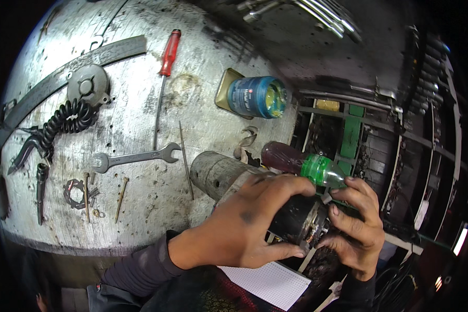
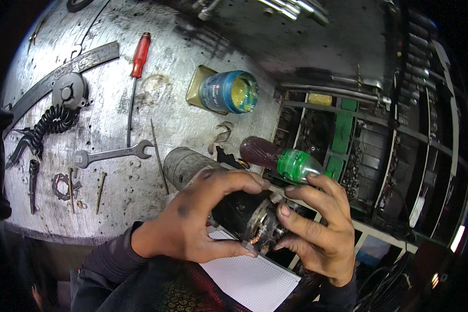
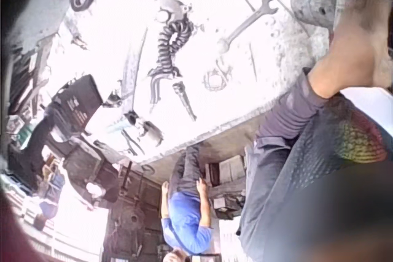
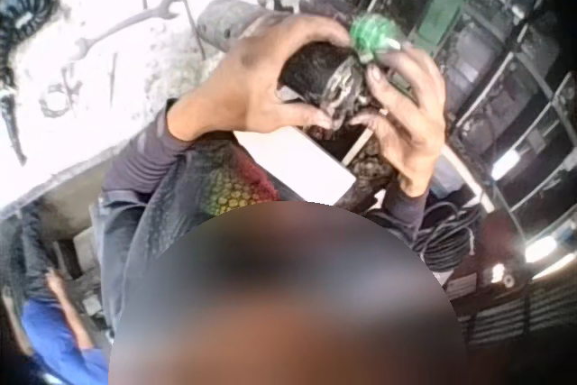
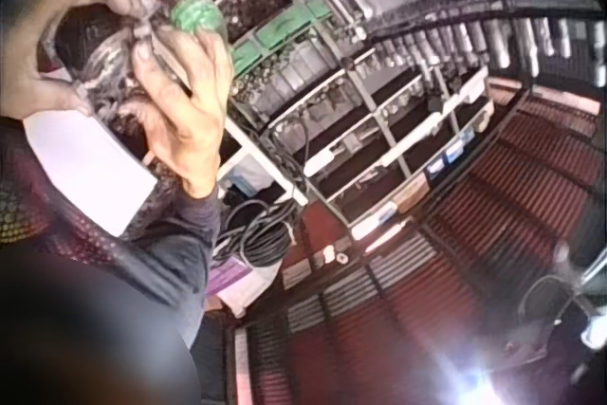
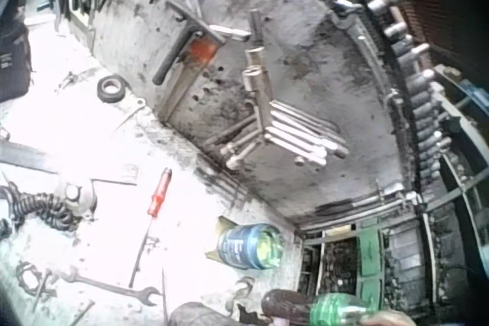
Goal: The person manipulates a small cylindrical electrical component, likely a starter motor or solenoid, using both hands to adjust internal parts and wires. The person repeatedly rotates and repositions the component while working on its internal mechanism.
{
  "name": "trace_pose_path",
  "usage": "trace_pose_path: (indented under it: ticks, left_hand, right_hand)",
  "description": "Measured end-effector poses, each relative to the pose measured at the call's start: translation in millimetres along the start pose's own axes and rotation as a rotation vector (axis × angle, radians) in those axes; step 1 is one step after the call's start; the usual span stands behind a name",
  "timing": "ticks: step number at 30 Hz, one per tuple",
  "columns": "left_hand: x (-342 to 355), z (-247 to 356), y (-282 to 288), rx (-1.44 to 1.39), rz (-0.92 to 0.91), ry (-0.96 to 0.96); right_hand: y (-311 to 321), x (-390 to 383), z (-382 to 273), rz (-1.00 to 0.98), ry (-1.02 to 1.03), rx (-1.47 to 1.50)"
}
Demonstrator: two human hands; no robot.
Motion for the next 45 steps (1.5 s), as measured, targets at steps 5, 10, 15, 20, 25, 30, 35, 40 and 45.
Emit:
trace_pose_path:
  ticks: [5, 10, 15, 20, 25, 30, 35, 40, 45]
  left_hand:
    - [2, -3, -3, 0.007, 0.028, -0.107]
    - [-7, -6, -3, 0.251, 0.016, -0.31]
    - [-11, -13, -10, 0.238, 0.173, -0.484]
    - [-14, -8, -23, 0.223, 0.236, -0.509]
    - [-15, -7, -29, 0.216, 0.295, -0.507]
    - [-13, -5, -32, 0.208, 0.275, -0.446]
    - [-15, -2, -36, 0.216, 0.316, -0.364]
    - [-18, 6, -34, 0.208, 0.278, -0.229]
    - [-28, 24, -27, 0.293, 0.266, -0.156]
  right_hand:
    - [-5, -1, 22, -0.008, 0.079, 0.209]
    - [-16, -6, 51, -0.069, 0.098, 0.503]
    - [-41, -3, 72, 0.044, 0.16, 0.682]
    - [-87, -20, 77, 0.413, 0.102, 1.076]
    - [-109, -58, 87, 0.946, 0.054, 0.926]
    - [-113, -108, 63, 1.339, 0.269, 0.389]
    - [-117, -107, 19, 1.232, 0.352, 0.167]
    - [-103, -95, 5, 1.134, 0.301, 0.074]
    - [-79, -86, 9, 0.998, 0.078, 0.322]
Point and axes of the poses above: each hand's wrist, its own x-axis towards the middle knuckle, its own y-axis out of the back of the hand, z = x × y, the point moved 3 cm from there along x, towards the middle knuckle, and after that the axes turned 13 degrees about z, right-handed, at the moved point
